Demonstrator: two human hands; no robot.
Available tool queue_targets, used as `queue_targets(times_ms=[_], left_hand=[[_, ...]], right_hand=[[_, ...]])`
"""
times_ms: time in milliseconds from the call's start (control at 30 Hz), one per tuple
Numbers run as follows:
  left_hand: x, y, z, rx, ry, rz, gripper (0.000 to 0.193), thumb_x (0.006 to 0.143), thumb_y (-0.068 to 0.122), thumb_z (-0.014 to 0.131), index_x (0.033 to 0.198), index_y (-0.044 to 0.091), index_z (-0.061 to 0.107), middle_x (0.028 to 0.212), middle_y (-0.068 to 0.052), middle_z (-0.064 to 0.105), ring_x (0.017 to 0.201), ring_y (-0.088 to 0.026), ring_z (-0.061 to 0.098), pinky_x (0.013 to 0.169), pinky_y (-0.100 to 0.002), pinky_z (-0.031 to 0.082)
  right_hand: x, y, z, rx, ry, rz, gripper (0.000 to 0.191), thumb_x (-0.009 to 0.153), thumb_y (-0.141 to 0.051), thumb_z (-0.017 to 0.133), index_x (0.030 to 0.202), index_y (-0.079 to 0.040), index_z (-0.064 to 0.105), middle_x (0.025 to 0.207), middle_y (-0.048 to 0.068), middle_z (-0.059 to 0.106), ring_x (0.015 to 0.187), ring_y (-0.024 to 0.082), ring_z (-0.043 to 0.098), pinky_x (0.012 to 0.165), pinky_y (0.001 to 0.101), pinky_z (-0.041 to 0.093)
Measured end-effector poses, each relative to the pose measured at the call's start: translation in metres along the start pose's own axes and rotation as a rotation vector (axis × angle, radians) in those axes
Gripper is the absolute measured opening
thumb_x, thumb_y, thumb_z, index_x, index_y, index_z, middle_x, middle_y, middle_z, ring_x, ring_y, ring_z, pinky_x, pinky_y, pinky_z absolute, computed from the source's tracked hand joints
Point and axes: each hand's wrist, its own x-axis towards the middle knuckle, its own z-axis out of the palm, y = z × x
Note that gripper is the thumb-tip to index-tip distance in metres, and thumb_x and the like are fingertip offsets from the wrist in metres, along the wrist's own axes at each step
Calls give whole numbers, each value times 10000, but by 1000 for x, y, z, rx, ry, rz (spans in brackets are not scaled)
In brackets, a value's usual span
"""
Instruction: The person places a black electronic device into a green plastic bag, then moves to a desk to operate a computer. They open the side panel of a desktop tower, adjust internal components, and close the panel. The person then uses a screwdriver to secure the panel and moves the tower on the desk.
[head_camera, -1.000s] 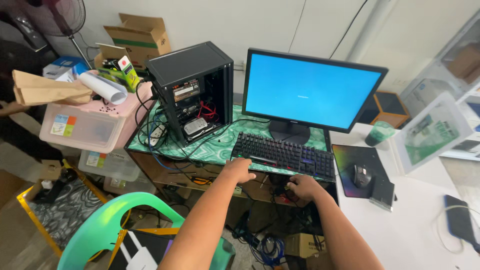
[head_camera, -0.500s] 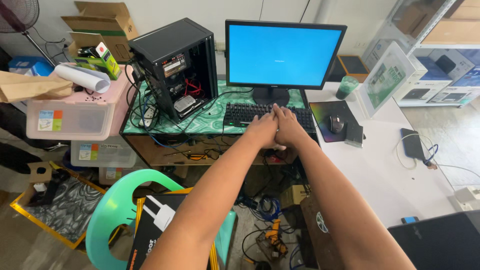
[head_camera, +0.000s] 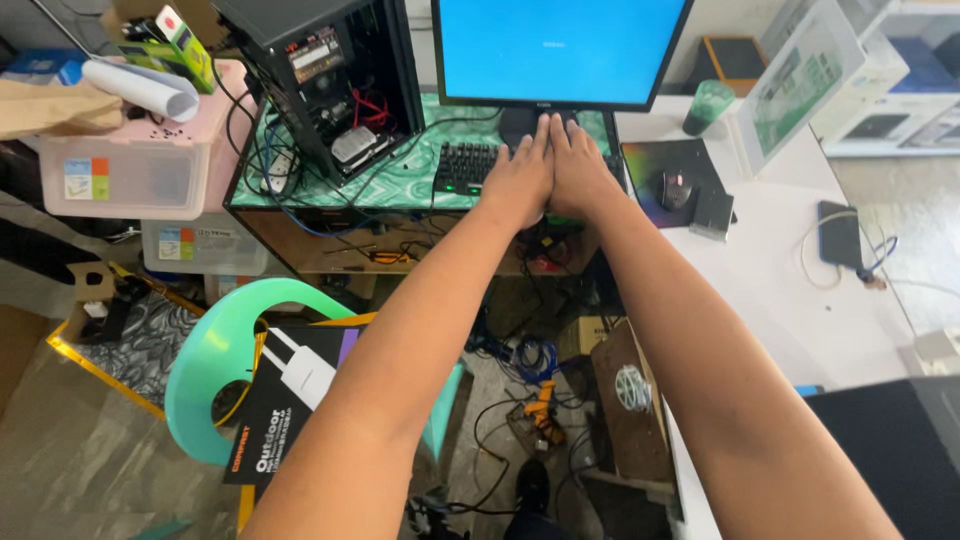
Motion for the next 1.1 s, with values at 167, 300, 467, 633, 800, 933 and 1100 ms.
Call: queue_targets(times_ms=[167,300,467,633,800,933,1100], left_hand=[[15,22,0,-39,16,-61,927,827,84,704,1577,-28,171,1664,-261,99,1461,-379,369,1118,-591,377],[25,34,-7,-30,-61,-131,919,850,97,690,1594,-10,163,1680,-238,89,1493,-369,348,1162,-580,357],[34,42,-13,-63,-40,-165,872,898,109,657,1593,12,139,1681,-233,73,1493,-372,316,1156,-597,335],[38,47,-16,-43,-103,-192,932,882,98,663,1612,49,83,1694,-197,50,1517,-346,275,1183,-577,302],[37,52,-21,-40,-79,-182,946,880,82,670,1619,57,80,1699,-195,62,1539,-341,243,1197,-586,283],[37,55,-25,-54,-108,-174,988,854,74,691,1619,59,65,1693,-195,54,1542,-339,223,1198,-585,269],[32,56,-33,-71,-104,-165,999,850,89,708,1619,59,72,1699,-191,76,1547,-342,236,1211,-590,271]], right_hand=[[4,24,-7,-2,-77,15,944,754,-176,696,1538,104,251,1630,313,205,1496,476,228,1216,495,232],[7,41,-6,17,-59,-2,918,806,-202,664,1569,98,252,1655,310,215,1505,468,239,1236,498,227],[10,54,-8,18,-108,-5,912,862,-314,635,1567,86,219,1645,307,197,1514,455,218,1235,499,203],[13,56,-16,-21,-160,16,956,858,-357,651,1573,77,188,1647,301,167,1519,444,196,1235,492,198],[10,56,-21,4,-168,56,950,872,-364,641,1594,47,179,1665,280,145,1530,442,179,1244,493,191],[8,58,-26,-18,-175,48,929,892,-369,621,1596,37,172,1669,283,120,1535,447,160,1238,499,187],[5,53,-31,14,-149,68,962,880,-403,638,1595,25,158,1666,296,84,1541,447,141,1244,498,172]])
